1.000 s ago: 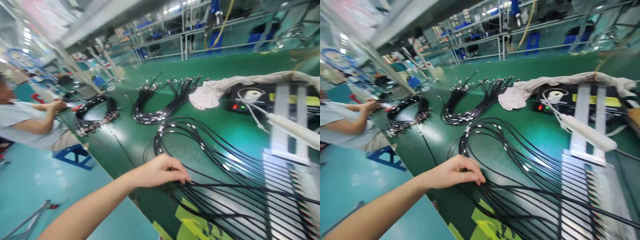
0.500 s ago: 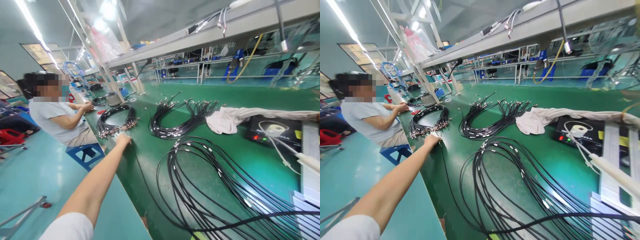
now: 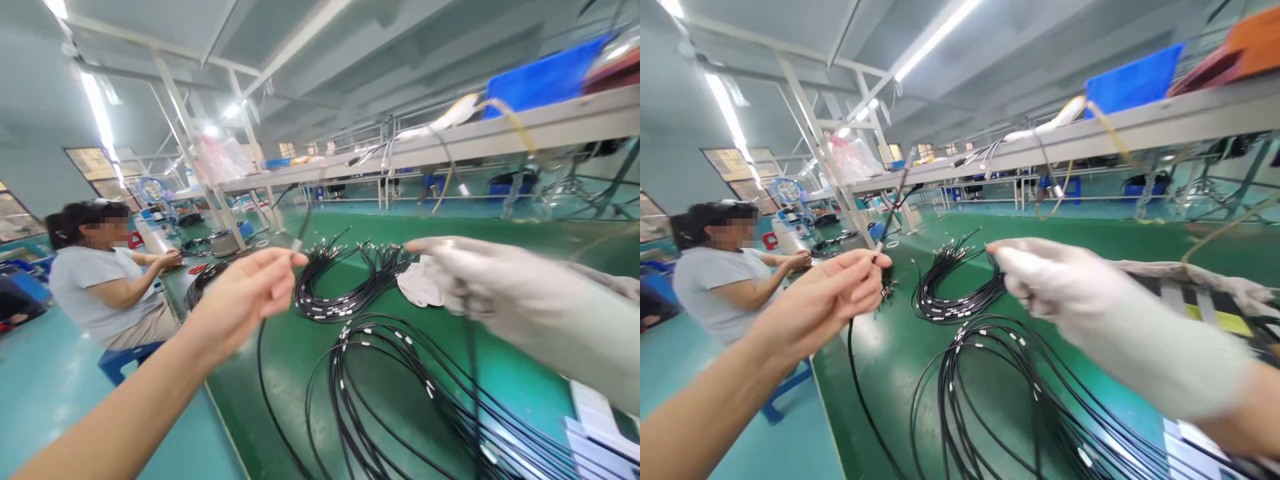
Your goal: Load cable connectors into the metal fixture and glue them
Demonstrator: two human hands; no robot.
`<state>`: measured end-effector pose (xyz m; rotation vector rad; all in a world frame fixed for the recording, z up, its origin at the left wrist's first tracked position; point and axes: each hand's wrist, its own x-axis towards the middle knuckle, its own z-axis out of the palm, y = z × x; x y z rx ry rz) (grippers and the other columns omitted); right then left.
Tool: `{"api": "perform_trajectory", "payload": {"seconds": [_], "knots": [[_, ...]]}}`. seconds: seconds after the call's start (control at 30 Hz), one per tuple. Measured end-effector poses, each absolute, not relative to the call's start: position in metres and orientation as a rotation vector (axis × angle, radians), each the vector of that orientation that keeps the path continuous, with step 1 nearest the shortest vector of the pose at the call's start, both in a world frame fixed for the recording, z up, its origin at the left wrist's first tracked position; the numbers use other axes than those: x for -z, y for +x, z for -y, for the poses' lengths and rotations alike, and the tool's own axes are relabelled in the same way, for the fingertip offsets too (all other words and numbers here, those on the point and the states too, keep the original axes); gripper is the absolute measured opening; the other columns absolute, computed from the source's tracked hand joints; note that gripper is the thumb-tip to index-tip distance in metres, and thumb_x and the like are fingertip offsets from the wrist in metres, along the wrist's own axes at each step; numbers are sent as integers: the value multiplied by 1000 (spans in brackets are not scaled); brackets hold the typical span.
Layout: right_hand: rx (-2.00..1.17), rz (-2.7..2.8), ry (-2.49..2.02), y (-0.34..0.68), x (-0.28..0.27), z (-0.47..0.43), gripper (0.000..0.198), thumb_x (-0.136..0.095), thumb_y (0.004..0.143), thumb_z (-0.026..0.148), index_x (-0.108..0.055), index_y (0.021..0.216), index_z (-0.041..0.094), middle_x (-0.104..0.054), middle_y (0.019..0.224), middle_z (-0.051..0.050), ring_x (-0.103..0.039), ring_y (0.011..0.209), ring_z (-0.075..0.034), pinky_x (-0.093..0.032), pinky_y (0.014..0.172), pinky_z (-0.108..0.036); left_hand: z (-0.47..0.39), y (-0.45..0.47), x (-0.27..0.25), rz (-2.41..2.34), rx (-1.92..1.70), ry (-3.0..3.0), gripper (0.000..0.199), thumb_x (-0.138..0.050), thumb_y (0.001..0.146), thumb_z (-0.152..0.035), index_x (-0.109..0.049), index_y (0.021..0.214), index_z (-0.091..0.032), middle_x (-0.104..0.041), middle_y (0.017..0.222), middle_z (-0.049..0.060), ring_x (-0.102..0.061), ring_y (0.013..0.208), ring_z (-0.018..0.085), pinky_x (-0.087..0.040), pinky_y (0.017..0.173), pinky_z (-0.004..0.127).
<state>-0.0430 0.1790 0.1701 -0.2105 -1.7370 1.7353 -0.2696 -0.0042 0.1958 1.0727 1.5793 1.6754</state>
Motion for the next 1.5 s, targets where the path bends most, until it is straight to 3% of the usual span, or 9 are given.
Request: {"api": "perform_trajectory", "payload": {"seconds": [0.13,0.33,0.6,0.77,0.9,0.97,1.07,1.2,1.5], "knots": [[-1862,1635,-153,-73,-187,-165,36,-72,79,50,-68,99,20,-52,65,3,-39,50,-8,-25,44,-22,-9,-210,-188,-1534,-1378,1289,25,-64,88,-41,-67,90,-17,-45,51,-6,-33,45,4,-21,44,20],[-2083,1383,-63,-53,-162,-162,25,-72,78,34,-68,97,19,-55,65,3,-42,49,-6,-29,45,-19,-8,-194,-156,-1577,-1140,1212,32,-60,88,-49,-60,84,-18,-45,54,-7,-34,46,5,-24,43,20],[-1802,1809,-484,-98,-82,-161,48,-44,90,51,-52,116,12,-53,63,1,-42,43,-10,-33,40,-22,-17,-197,-150,-1790,-944,1642,27,-48,96,-45,-66,98,-26,-63,85,-1,-55,81,14,-41,72,22],[-1484,2069,-568,-131,-65,-182,63,-62,83,37,-41,138,15,-65,108,-15,-63,93,-26,-51,79,-42,-16,-220,-159,-2141,-918,1812,25,-48,94,-43,-65,92,-25,-68,88,0,-58,82,17,-41,71,22],[-1207,2273,-555,-115,-61,-207,57,-67,71,12,-56,128,14,-40,148,-19,-28,138,-39,-21,112,-58,-7,-249,-134,-2229,-736,1681,35,-39,96,-47,-62,87,-23,-64,81,-1,-56,74,17,-40,67,23],[-1186,2340,-524,-97,-63,-212,50,-56,78,10,-55,128,13,-46,142,-18,-38,134,-34,-22,113,-56,0,-258,-116,-2203,-701,1592,39,-35,97,-49,-61,87,-23,-62,81,-2,-54,74,16,-40,67,23],[-1427,2388,-401,-63,-72,-205,52,-52,87,18,-43,138,16,-64,118,-13,-63,103,-23,-49,95,-41,10,-257,-97,-2132,-705,1513,41,-32,98,-51,-61,88,-23,-61,83,-2,-54,77,15,-39,67,22],[-1864,2088,-349,-25,-82,-181,35,-45,100,40,-54,124,17,-68,101,-10,-66,86,-19,-54,76,-32,13,-240,-95,-2013,-699,1480,40,-32,98,-51,-61,88,-24,-61,86,-3,-54,80,14,-38,68,21],[-1876,2012,-607,6,-58,-145,31,-44,100,43,-55,119,21,-69,90,-6,-65,80,-18,-53,74,-30,0,-205,-88,-1909,-568,1736,29,-33,101,-38,-56,89,-24,-62,88,-3,-57,85,14,-43,79,24]]}}
